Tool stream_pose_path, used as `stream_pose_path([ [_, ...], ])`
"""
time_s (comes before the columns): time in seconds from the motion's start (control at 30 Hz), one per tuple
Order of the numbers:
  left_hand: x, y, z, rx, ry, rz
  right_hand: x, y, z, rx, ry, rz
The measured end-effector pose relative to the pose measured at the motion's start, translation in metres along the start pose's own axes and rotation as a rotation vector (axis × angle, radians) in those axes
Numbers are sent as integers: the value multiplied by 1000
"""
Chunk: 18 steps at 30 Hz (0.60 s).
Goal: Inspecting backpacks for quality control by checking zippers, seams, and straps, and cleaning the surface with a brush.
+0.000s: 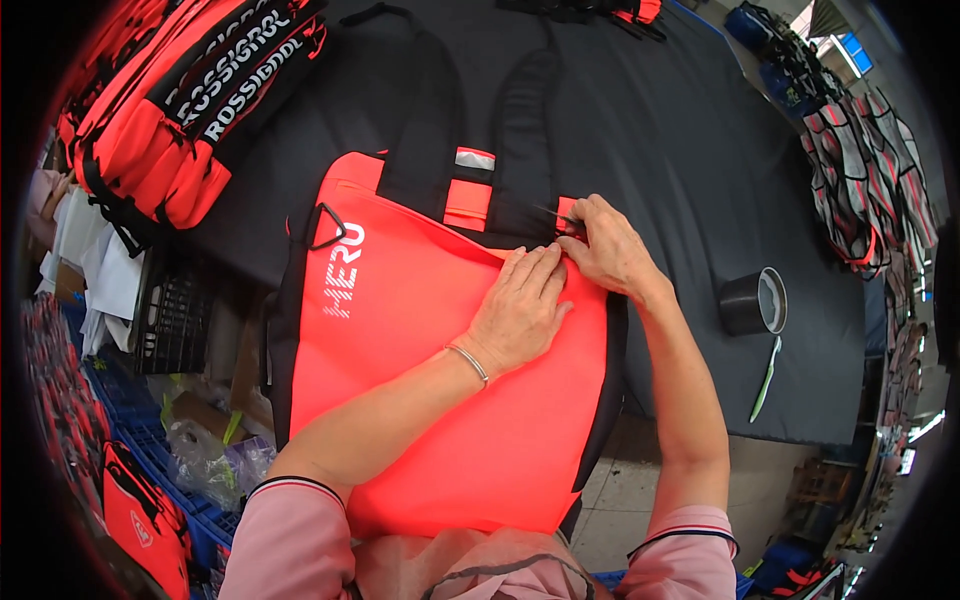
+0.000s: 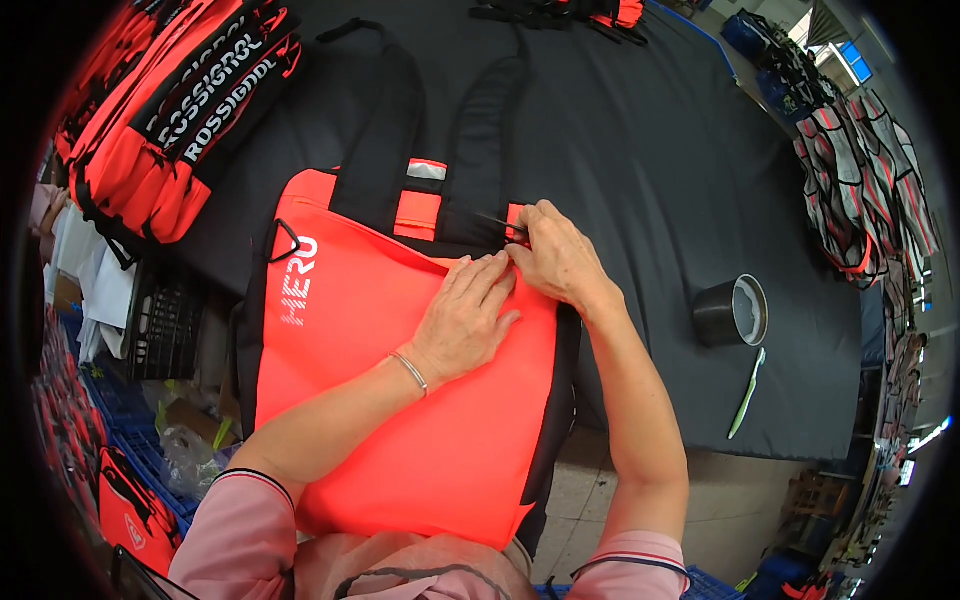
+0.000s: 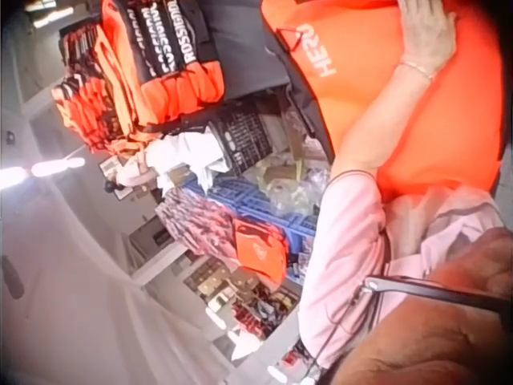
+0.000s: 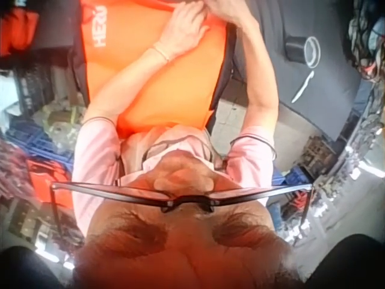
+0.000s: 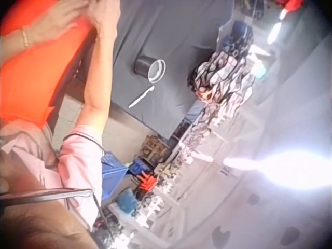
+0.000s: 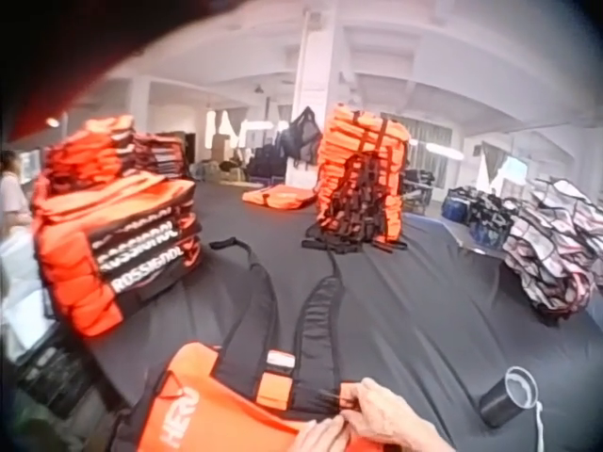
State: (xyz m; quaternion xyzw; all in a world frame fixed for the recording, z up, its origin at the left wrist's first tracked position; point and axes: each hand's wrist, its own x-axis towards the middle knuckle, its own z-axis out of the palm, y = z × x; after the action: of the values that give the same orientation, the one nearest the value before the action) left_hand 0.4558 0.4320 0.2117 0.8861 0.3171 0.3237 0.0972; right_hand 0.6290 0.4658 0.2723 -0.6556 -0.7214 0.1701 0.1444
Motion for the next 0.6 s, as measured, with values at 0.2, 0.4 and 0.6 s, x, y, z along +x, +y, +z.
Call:
stream_pose_path([
  [0.2, -1, 0, 0, -11, 0, -7, 9, 3, 0, 13, -28, -13],
  [0.4, -1, 1, 0, -15, 21, -4, 1, 18, -14, 516, -171, 58],
  [0.6, -1, 1, -2, -51, 14, -8, -1, 11, -9, 343, -109, -80],
])
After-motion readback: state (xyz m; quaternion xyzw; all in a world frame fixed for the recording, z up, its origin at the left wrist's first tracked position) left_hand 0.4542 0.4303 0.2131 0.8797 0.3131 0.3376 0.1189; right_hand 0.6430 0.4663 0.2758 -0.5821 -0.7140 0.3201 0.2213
